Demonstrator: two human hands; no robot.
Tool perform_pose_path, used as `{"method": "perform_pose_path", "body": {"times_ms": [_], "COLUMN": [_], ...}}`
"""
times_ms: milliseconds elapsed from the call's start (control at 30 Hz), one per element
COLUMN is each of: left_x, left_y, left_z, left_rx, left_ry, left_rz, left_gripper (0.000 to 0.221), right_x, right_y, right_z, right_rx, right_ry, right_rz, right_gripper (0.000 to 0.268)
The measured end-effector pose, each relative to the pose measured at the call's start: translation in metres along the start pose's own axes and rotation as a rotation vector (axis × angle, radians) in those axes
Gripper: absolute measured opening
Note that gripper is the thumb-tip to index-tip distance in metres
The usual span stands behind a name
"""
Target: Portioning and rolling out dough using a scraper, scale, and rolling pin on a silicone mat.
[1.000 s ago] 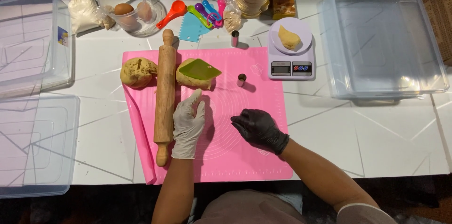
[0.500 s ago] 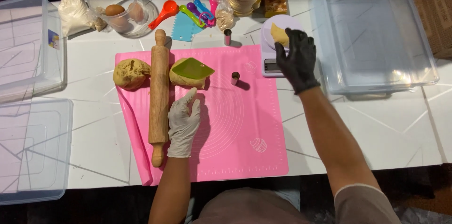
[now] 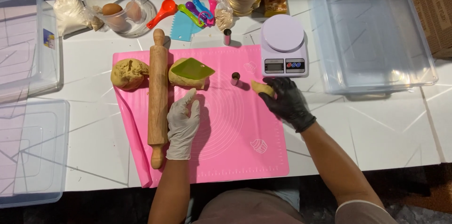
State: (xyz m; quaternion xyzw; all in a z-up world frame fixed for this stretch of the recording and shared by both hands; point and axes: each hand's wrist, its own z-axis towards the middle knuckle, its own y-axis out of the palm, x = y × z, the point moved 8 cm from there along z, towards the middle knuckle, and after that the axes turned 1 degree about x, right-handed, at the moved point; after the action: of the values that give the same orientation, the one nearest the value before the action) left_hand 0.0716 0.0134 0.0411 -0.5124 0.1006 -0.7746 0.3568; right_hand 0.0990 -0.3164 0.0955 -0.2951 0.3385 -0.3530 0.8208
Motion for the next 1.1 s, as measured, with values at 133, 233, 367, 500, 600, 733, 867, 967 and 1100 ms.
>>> {"method": "perform_pose_path", "body": {"times_ms": [133,233,367,500,600,733,867,967,1100], "left_x": [0.01,0.007,0.001,0.001,-0.004,-0.012,-0.004,-0.006,-0.006], "left_y": [-0.004,-0.004,-0.001,-0.001,0.002,0.007,0.002,0.001,0.002], "left_z": [0.001,0.001,-0.001,0.0,-0.001,-0.003,-0.002,-0.002,-0.002], "left_rx": [-0.017,-0.05,-0.043,-0.069,-0.061,-0.055,-0.056,-0.044,-0.028], "left_ry": [-0.009,-0.048,-0.049,-0.075,-0.056,-0.051,-0.06,-0.059,-0.052], "left_rz": [-0.031,-0.035,-0.028,-0.037,-0.034,-0.004,-0.021,-0.02,-0.019], "left_gripper": [0.038,0.037,0.038,0.036,0.039,0.04,0.039,0.038,0.038], "right_x": [0.007,0.023,0.035,0.036,0.037,0.04,0.034,0.034,0.029], "right_y": [-0.023,-0.023,-0.014,-0.011,-0.01,-0.008,-0.014,-0.016,-0.016], "right_z": [0.0,0.004,-0.001,-0.001,0.0,-0.002,0.001,0.003,0.002], "right_rx": [0.01,-0.115,-0.179,-0.208,-0.21,-0.217,-0.232,-0.24,-0.211], "right_ry": [0.085,0.185,0.278,0.313,0.3,0.314,0.341,0.343,0.325], "right_rz": [-0.213,-0.379,-0.294,-0.279,-0.292,-0.315,-0.286,-0.276,-0.263], "right_gripper": [0.072,0.069,0.069,0.07,0.072,0.075,0.08,0.08,0.074]}}
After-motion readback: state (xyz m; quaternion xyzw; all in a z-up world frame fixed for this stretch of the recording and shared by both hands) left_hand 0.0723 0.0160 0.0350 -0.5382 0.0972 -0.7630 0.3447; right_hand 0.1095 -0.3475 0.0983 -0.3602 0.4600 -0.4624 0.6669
